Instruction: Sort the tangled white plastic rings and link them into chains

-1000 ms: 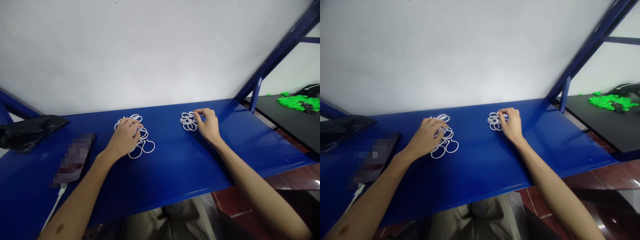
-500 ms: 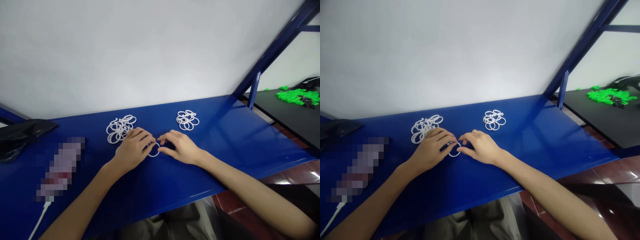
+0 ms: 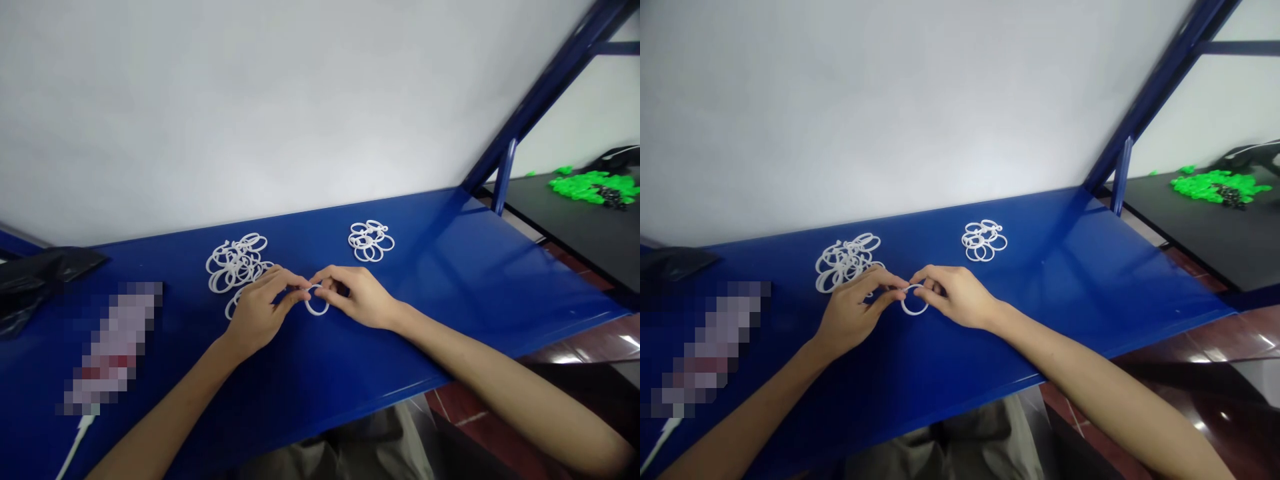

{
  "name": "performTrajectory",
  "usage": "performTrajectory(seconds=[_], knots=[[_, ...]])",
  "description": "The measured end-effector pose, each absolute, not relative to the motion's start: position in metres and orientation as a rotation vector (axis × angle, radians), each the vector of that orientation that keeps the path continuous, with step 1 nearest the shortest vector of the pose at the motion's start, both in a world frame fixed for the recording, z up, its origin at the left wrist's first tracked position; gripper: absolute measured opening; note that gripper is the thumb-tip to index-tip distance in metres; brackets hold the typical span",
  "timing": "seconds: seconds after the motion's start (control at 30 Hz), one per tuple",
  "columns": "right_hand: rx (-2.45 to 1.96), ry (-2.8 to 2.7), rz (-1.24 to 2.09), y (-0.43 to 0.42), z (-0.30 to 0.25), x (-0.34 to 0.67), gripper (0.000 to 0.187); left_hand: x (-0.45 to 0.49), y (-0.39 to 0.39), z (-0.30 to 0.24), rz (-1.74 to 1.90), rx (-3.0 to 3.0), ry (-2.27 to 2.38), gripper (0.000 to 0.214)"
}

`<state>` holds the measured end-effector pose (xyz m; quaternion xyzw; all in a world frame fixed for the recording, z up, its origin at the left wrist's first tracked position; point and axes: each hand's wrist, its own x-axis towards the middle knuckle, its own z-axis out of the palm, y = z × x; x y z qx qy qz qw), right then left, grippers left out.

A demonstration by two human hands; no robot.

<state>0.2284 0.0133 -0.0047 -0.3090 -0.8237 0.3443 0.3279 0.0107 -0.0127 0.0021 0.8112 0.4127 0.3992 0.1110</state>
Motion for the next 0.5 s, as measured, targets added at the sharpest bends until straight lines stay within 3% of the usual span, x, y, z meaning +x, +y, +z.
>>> performTrajectory(seconds=[0.13,0.5], knots=[[-0.747,-2.162,0.914,0.011,-0.005,0.228,0.008,0.014,-0.012,0.0,1.229,2.402,1.104,0.01],[-0.52,-2.324,0.729,0.002,0.0,0.234,0.023,0.019,-0.015,0.0,1.307,2.362,0.892,0.018]])
